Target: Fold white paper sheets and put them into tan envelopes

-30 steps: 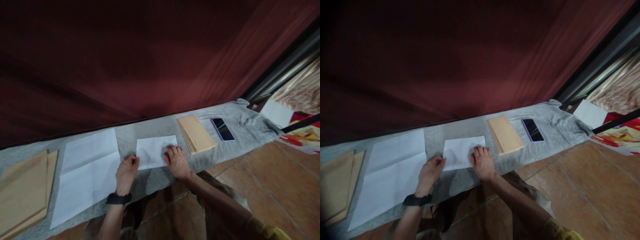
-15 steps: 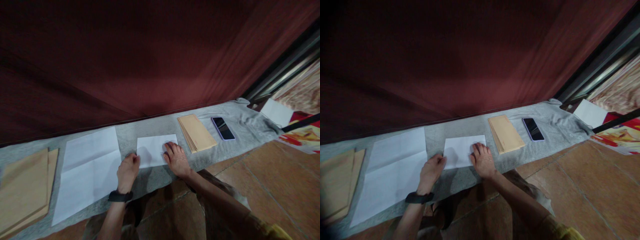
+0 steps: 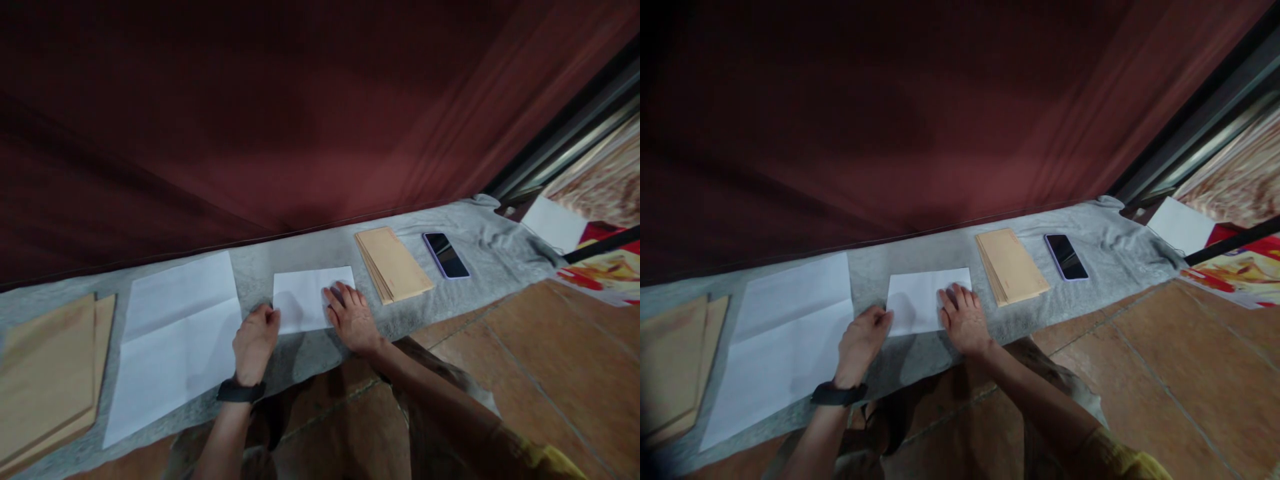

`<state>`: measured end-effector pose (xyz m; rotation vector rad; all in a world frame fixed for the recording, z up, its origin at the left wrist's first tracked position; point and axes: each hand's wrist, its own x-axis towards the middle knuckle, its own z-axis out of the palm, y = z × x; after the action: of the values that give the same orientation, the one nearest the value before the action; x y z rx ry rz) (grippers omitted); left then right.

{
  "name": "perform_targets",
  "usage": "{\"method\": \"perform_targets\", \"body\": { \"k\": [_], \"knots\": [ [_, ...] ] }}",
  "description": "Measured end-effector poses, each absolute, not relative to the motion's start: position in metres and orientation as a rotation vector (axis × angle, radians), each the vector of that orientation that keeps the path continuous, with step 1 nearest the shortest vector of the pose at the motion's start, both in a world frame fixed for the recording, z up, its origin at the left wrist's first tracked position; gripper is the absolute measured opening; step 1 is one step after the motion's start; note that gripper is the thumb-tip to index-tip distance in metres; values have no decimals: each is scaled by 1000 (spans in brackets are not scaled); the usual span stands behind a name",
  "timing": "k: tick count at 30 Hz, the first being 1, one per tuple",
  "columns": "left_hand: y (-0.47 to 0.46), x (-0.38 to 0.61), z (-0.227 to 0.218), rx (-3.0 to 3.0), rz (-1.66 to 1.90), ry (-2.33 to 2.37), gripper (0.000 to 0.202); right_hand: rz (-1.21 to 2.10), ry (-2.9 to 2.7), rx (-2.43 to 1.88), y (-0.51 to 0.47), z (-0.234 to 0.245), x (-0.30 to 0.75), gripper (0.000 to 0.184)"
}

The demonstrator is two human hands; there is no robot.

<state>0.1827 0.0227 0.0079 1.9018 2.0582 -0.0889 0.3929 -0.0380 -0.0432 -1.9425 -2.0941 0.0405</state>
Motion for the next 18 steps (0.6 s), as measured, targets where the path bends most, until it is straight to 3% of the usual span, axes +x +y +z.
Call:
{"method": "perform_targets", "body": {
  "k": [8, 14, 18],
  "knots": [
    [10, 193, 14, 2009, -92, 2154, 33, -1, -2123, -1903, -40, -47, 391, 50],
    [3, 194, 1, 2435, 325, 2120, 31, -13, -2112, -1923, -40, -50, 390, 50],
    [-1, 206, -17, 2608, 569, 1821, 40, -23, -2114, -1922, -40, -49, 389, 50]
  ]
}}
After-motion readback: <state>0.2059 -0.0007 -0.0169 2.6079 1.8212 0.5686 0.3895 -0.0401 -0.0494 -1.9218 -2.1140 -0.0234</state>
